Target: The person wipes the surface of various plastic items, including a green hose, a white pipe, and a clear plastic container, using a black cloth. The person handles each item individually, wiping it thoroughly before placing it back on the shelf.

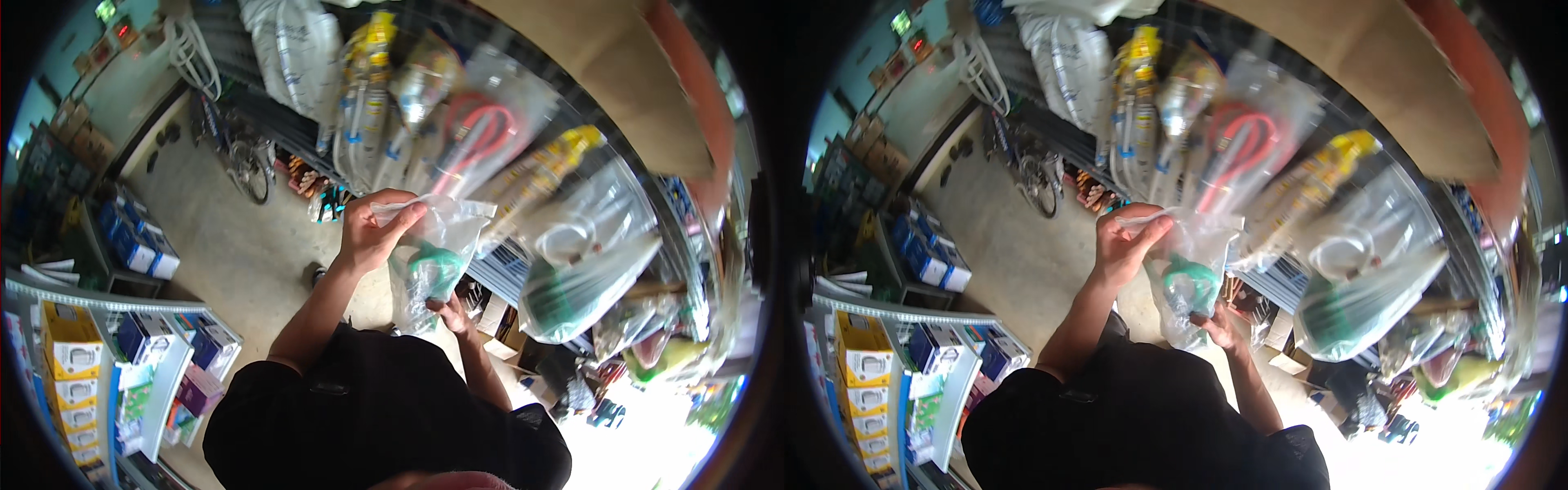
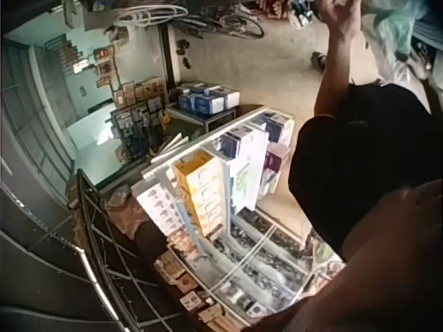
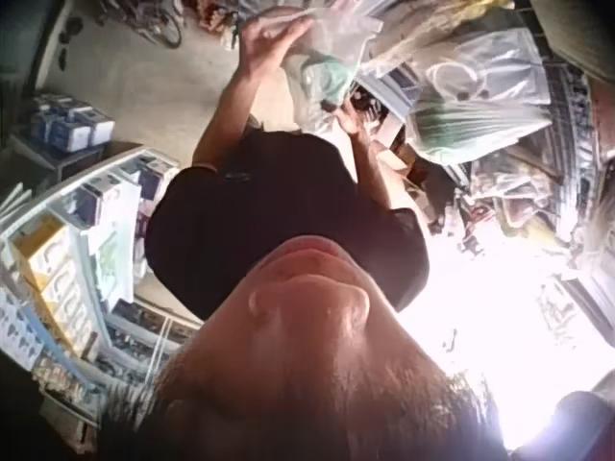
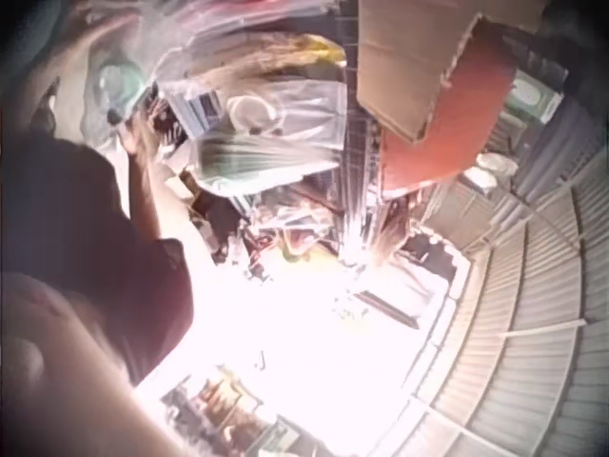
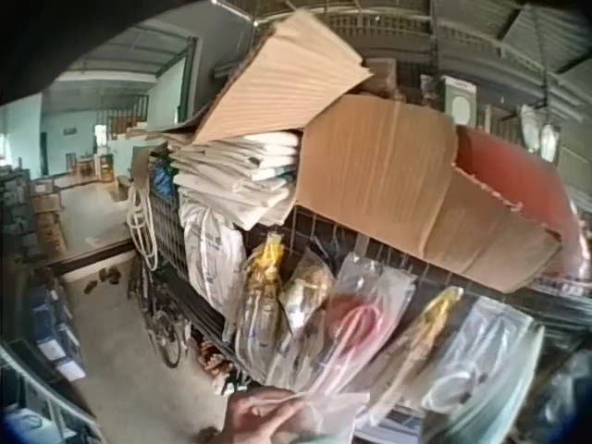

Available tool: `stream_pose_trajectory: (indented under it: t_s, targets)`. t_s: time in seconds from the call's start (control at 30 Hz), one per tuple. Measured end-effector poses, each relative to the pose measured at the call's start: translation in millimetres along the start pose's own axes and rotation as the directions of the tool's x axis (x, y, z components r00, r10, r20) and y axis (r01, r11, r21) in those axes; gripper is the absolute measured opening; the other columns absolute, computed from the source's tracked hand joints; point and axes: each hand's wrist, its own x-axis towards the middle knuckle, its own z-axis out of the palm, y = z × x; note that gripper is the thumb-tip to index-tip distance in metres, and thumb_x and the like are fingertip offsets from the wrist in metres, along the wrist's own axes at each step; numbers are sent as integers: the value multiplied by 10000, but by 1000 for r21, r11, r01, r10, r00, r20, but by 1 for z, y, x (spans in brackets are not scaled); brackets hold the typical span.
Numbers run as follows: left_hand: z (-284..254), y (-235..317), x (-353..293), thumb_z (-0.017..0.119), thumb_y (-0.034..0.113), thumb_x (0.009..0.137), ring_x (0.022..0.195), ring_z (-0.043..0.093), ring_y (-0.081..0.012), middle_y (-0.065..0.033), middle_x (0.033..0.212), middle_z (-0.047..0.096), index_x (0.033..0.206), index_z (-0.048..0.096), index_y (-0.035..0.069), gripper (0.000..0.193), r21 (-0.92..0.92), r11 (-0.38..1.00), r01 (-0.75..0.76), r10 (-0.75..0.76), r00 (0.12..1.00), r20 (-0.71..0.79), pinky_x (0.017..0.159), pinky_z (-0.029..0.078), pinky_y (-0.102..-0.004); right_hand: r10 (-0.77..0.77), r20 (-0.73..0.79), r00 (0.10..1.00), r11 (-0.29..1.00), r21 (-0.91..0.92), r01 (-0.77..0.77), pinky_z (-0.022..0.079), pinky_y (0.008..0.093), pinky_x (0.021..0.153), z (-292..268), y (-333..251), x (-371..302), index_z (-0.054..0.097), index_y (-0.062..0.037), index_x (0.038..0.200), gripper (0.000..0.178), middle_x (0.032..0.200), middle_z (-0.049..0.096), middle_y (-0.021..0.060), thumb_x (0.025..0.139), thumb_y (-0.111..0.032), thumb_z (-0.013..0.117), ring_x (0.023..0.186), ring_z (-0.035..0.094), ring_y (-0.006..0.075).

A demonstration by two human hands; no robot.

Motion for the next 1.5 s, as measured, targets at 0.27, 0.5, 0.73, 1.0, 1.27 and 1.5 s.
stream_pose_trajectory:
  t_s: [0.27,0.5,0.73,1.0,1.27,1.5]
  targets:
    - [111,56,-12,756,84,988,719,691,-96,-48,850,748,1052,732,-32,134,-25,992,-123,125,990,66,650,538,-242,-187,24,982,982,42,186,419,418,1133,-16,-56,-49,402,-19,1539,840,1410,567,122,881,-265,862,1336,517,253]
    - [144,63,6,763,98,986,734,624,-56,-13,847,720,1013,737,-32,135,3,970,-244,242,964,110,681,490,-218,-291,-96,952,950,90,300,435,422,1119,-28,-70,-59,466,71,1490,894,1388,598,148,853,-393,887,1290,563,248]
    - [154,50,15,776,99,975,780,659,-59,-26,872,743,1030,741,-44,157,81,985,-153,129,959,252,685,509,-216,-666,-394,633,695,-21,719,493,353,1061,-42,-242,-45,578,74,1377,638,1246,692,100,867,-145,893,1179,630,166]
    - [141,26,84,741,129,1004,840,693,-73,-27,953,749,1082,722,-21,170,257,948,-189,103,943,315,744,544,-235,-629,-445,637,735,-77,673,609,299,761,-59,-279,22,690,46,1076,114,974,749,86,995,-29,717,838,725,146]
    - [145,34,148,761,166,996,872,689,-75,-30,965,773,1089,745,-30,218,226,936,-269,171,911,376,778,549,-244,-608,-515,604,717,-29,696,622,283,652,-61,-315,80,704,63,1039,135,885,759,97,1017,-71,703,760,746,143]
    - [137,25,177,766,133,978,877,701,-91,-56,948,784,1065,744,-36,191,357,852,-383,300,916,266,783,553,-267,-632,-464,620,731,-90,677,596,266,665,-70,-330,116,711,64,1050,173,907,777,105,1023,-107,708,775,743,133]
